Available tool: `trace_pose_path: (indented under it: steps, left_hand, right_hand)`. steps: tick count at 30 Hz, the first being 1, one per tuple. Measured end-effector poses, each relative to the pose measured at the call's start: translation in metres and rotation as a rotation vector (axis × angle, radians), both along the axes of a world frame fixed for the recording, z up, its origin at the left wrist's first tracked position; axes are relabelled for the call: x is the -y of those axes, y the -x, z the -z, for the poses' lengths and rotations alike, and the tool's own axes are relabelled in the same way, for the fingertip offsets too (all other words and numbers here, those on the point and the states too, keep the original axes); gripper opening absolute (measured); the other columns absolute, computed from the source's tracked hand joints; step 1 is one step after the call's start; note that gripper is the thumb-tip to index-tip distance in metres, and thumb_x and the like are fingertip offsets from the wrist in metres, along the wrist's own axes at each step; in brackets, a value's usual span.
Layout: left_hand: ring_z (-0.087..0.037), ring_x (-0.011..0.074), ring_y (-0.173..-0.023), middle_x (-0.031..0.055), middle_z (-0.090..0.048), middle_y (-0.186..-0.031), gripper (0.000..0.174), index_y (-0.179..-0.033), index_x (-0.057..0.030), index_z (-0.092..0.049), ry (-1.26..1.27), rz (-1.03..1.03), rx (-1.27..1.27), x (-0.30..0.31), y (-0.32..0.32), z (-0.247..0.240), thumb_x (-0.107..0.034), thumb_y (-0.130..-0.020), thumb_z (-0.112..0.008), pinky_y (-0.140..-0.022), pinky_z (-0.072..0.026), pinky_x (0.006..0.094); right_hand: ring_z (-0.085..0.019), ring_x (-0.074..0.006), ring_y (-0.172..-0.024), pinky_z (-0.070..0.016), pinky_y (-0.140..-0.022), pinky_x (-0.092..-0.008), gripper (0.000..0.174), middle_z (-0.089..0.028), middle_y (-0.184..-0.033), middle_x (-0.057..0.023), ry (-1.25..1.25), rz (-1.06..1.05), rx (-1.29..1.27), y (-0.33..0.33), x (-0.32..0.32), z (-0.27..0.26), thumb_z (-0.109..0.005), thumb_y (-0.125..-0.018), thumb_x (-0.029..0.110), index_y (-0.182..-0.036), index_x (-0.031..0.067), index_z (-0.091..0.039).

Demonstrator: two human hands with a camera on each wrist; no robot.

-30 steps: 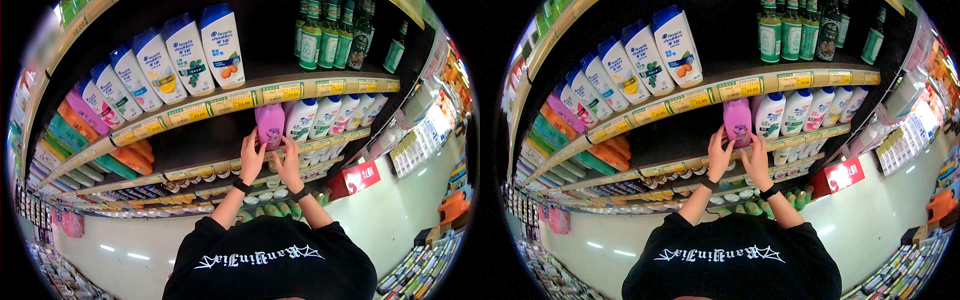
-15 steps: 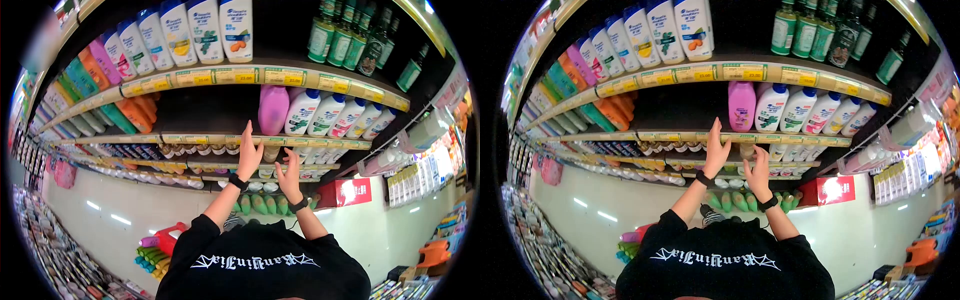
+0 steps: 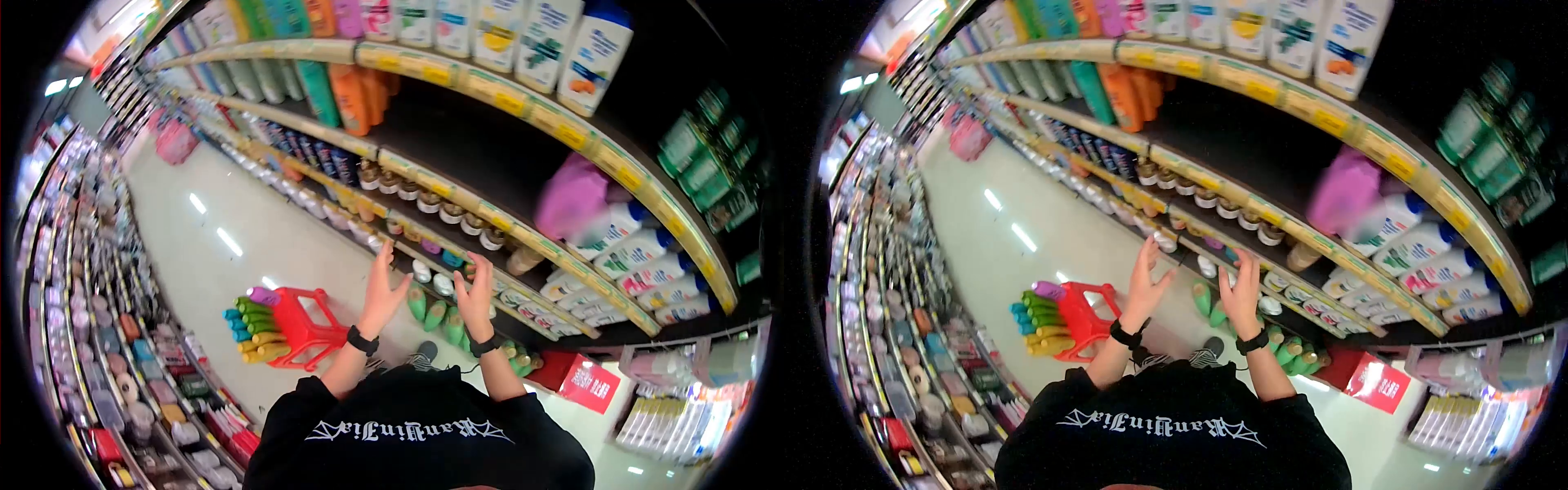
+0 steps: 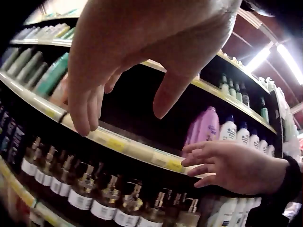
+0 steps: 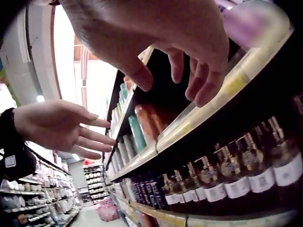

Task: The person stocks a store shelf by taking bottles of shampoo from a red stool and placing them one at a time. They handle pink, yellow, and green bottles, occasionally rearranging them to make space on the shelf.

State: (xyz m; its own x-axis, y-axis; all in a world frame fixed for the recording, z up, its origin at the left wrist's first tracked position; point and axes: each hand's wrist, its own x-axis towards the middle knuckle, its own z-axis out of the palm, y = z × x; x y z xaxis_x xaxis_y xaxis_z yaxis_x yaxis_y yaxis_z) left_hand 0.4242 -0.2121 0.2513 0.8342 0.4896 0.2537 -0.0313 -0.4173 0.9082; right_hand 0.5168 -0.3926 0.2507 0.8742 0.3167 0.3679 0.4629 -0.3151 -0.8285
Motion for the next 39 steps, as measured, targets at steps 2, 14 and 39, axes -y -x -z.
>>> trace_pose_path:
  steps: [2, 14, 39]
  left_hand:
    - [-0.05, 0.0336, -0.127, 0.0237, -0.046, -0.14, 0.082, -0.15, -0.0054, -0.024, -0.019, -0.109, -0.015, -0.017, 0.029, -0.006, -0.008, -0.083, -0.071, -0.105, -0.0405, 0.0427]
    - [-0.049, 0.035, -0.124, 0.0219, -0.049, -0.132, 0.071, -0.144, -0.0011, -0.034, -0.058, -0.522, -0.108, -0.097, 0.238, -0.026, -0.017, -0.084, -0.07, -0.104, -0.0388, 0.0425]
    - [-0.053, 0.0295, -0.122, 0.0181, -0.052, -0.131, 0.059, -0.14, -0.0045, -0.044, 0.051, -0.883, -0.122, -0.166, 0.468, 0.005, -0.016, -0.088, -0.069, -0.1, -0.044, 0.0394]
  right_hand:
    - [-0.055, -0.0309, -0.101, -0.0464, -0.088, -0.0389, 0.039, -0.051, -0.12, -0.0168, -0.044, -0.081, 0.007, 0.008, -0.024, 0.0, -0.064, -0.086, 0.007, -0.123, 0.0021, -0.052]
    - [-0.057, -0.026, -0.099, -0.0468, -0.083, -0.0343, 0.024, -0.056, -0.115, -0.0112, -0.026, -0.532, 0.075, 0.144, -0.175, -0.011, -0.063, -0.086, 0.006, -0.109, 0.0038, -0.06]
    - [-0.054, -0.0337, -0.11, -0.0441, -0.095, -0.04, 0.022, -0.055, -0.113, -0.0157, 0.089, -1.043, 0.092, 0.368, -0.333, -0.001, -0.064, -0.085, 0.009, -0.106, 0.0031, -0.06]
